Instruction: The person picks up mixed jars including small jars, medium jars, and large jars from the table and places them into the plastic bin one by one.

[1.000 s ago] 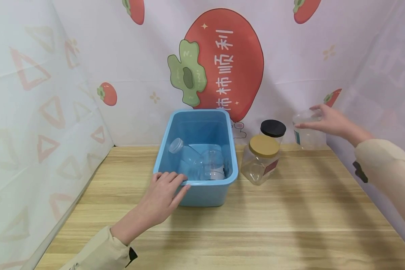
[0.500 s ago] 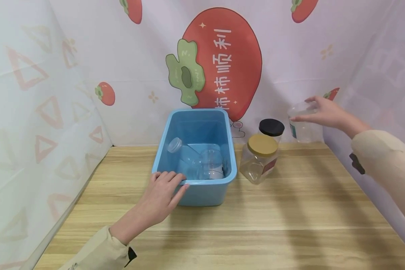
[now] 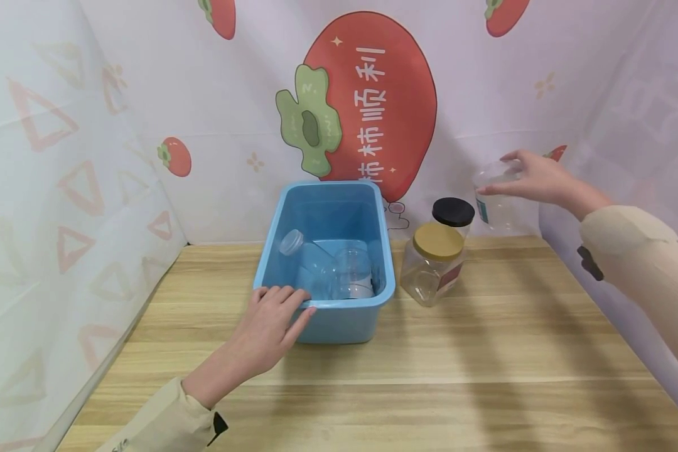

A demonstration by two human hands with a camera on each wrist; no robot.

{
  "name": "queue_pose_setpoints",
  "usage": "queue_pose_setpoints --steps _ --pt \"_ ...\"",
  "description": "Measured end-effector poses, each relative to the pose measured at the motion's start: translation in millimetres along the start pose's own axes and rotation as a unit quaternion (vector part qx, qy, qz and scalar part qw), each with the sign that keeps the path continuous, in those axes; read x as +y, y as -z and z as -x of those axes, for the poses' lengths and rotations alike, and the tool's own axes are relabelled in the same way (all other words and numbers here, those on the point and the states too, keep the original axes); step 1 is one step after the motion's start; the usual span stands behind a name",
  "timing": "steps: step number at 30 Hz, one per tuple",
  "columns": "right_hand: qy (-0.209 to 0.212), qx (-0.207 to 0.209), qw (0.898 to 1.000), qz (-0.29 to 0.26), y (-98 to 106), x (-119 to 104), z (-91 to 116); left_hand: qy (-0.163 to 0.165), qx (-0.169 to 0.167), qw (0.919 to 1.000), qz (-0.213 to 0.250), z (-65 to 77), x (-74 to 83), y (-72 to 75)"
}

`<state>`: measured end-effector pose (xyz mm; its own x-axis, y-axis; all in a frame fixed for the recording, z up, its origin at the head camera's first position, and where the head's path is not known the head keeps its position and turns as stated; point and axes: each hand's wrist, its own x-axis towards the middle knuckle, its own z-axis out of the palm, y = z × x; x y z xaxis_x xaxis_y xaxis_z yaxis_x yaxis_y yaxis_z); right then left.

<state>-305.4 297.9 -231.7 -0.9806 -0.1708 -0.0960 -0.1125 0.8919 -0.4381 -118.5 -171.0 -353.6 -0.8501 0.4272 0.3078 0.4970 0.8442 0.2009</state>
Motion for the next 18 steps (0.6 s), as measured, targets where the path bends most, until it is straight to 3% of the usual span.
queue_pose_setpoints --steps 18 --pt "0.023 0.005 1.000 -0.002 1 -30 -7 0.005 -0.010 0.9999 -0.002 -0.2 0.6 1.8"
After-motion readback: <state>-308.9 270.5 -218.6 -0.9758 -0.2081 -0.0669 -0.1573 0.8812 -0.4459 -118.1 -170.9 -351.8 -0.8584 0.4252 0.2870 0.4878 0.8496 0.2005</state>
